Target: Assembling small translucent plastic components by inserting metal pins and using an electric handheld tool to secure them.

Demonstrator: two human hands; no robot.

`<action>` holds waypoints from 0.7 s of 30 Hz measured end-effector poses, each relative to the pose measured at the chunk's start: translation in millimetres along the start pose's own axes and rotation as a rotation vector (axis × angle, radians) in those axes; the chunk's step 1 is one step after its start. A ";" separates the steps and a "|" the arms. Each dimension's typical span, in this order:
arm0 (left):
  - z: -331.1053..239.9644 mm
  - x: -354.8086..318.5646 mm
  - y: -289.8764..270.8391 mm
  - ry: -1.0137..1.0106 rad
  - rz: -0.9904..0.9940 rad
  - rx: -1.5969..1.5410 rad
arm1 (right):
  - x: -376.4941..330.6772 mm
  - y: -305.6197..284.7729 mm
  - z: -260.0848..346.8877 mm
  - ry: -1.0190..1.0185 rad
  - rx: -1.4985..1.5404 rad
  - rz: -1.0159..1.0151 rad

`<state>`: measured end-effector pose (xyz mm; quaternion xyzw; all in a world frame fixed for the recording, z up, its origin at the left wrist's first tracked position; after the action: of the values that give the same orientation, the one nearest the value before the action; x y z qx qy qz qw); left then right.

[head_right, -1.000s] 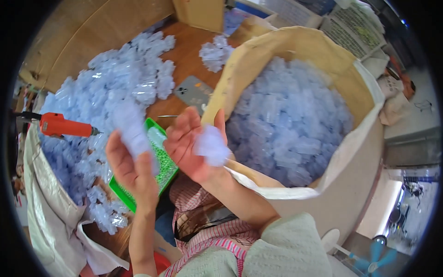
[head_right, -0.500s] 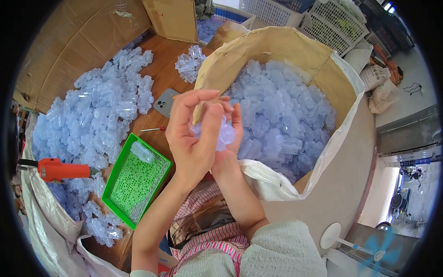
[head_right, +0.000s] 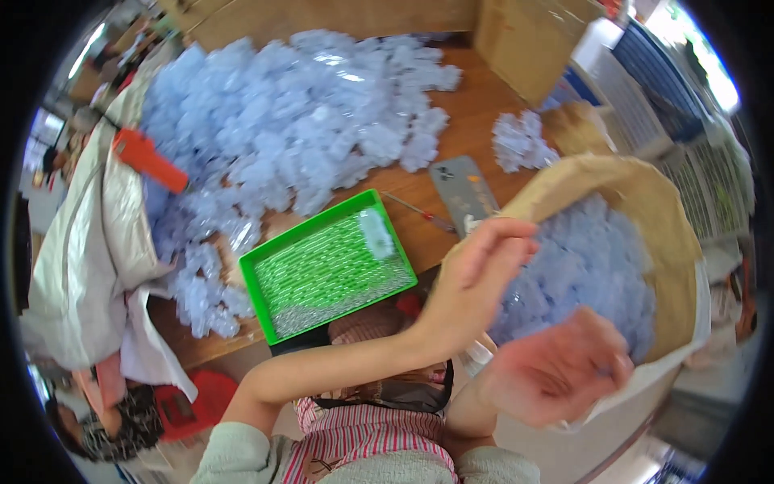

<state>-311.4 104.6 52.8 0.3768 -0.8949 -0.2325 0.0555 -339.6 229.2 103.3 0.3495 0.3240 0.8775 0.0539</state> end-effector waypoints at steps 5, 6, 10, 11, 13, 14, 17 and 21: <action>-54.4 -57.9 -139.1 0.210 -0.566 -0.139 | -109.8 85.3 -61.0 0.273 -0.801 1.136; -60.4 -75.2 -163.7 0.219 -0.638 -0.143 | -130.3 90.7 -66.1 0.179 -0.844 1.184; -69.5 -125.6 -225.3 0.192 -0.722 -0.049 | -150.4 86.1 -85.9 0.060 -0.920 1.140; -70.4 -133.3 -235.7 0.157 -0.746 -0.035 | -149.6 86.0 -86.7 0.032 -0.908 1.117; -68.4 -139.7 -249.3 0.069 -0.696 -0.015 | -151.1 92.1 -81.7 0.053 -0.915 1.104; -68.5 -139.1 -251.2 0.034 -0.651 -0.013 | -153.0 90.7 -85.4 0.386 -0.755 1.059; -57.5 -130.8 -249.9 -0.117 -0.478 -0.118 | -178.2 104.3 -75.2 1.048 -0.266 1.016; -46.3 -116.1 -243.8 -0.115 -0.342 -0.623 | -202.3 139.2 -41.5 1.152 -0.169 1.339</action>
<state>-58.1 20.3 -9.1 0.4724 -0.7067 -0.5210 0.0775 -196.4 33.0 48.0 -0.0352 -0.0376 0.7856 -0.6166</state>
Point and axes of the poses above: each hand's wrist, its own x-axis towards the middle knuckle, its own y-axis out of the palm, z = x × y, the point moved 6 cm from there along x, towards the middle knuckle, and after that the axes turned 10 degrees about -z, right-handed, at the moved point
